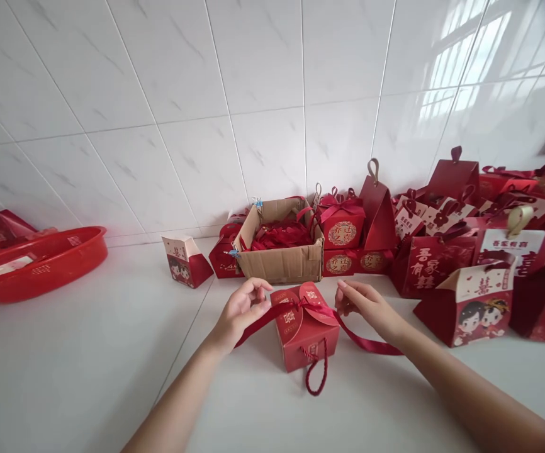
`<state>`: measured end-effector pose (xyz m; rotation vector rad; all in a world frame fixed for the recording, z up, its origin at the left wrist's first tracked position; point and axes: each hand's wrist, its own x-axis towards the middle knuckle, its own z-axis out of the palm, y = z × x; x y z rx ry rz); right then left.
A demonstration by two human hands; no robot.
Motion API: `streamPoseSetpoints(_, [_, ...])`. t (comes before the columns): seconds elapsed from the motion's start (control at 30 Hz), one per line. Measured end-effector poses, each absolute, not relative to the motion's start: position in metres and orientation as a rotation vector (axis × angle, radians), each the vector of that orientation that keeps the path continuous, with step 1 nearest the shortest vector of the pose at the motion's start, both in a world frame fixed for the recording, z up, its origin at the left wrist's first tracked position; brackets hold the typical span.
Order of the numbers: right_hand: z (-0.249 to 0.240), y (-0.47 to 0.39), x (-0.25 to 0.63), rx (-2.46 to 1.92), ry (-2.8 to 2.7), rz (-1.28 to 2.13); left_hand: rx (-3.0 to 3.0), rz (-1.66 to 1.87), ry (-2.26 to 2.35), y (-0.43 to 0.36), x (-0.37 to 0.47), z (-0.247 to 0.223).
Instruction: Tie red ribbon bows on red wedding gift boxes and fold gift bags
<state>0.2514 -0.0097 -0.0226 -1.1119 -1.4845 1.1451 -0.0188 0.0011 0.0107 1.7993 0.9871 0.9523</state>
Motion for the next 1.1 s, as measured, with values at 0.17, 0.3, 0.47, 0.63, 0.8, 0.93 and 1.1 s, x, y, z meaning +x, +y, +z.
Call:
streamPoseSetpoints(0.17, [-0.019,-0.024,0.245,-1.023,-1.452,1.275,1.827,0.941,0.975,0.002,-0.021,0.007])
streamPoseSetpoints(0.3, [-0.024,-0.029,0.241,-0.897,-1.502,1.344,1.894,0.891,0.95,0.003,-0.019,0.001])
streamPoseSetpoints(0.47, [-0.029,-0.029,0.241,-0.935,-1.675,1.309,1.891,0.85,0.999,-0.002,-0.013,0.0])
streamPoseSetpoints(0.63, [-0.026,-0.031,0.241,-0.932,-1.657,1.37,1.894,0.853,1.015,-0.006,-0.01,0.003])
streamPoseSetpoints(0.8, [-0.021,-0.033,0.239,-1.006,-1.623,1.367,1.841,0.858,1.025,-0.006,-0.008,0.001])
streamPoseSetpoints(0.93, [-0.019,-0.032,0.239,-1.043,-1.612,1.368,1.749,0.829,1.028,-0.007,-0.007,0.001])
streamPoseSetpoints(1.1, [-0.019,-0.031,0.24,-1.009,-1.483,1.517,1.645,0.798,1.021,-0.011,-0.005,0.005])
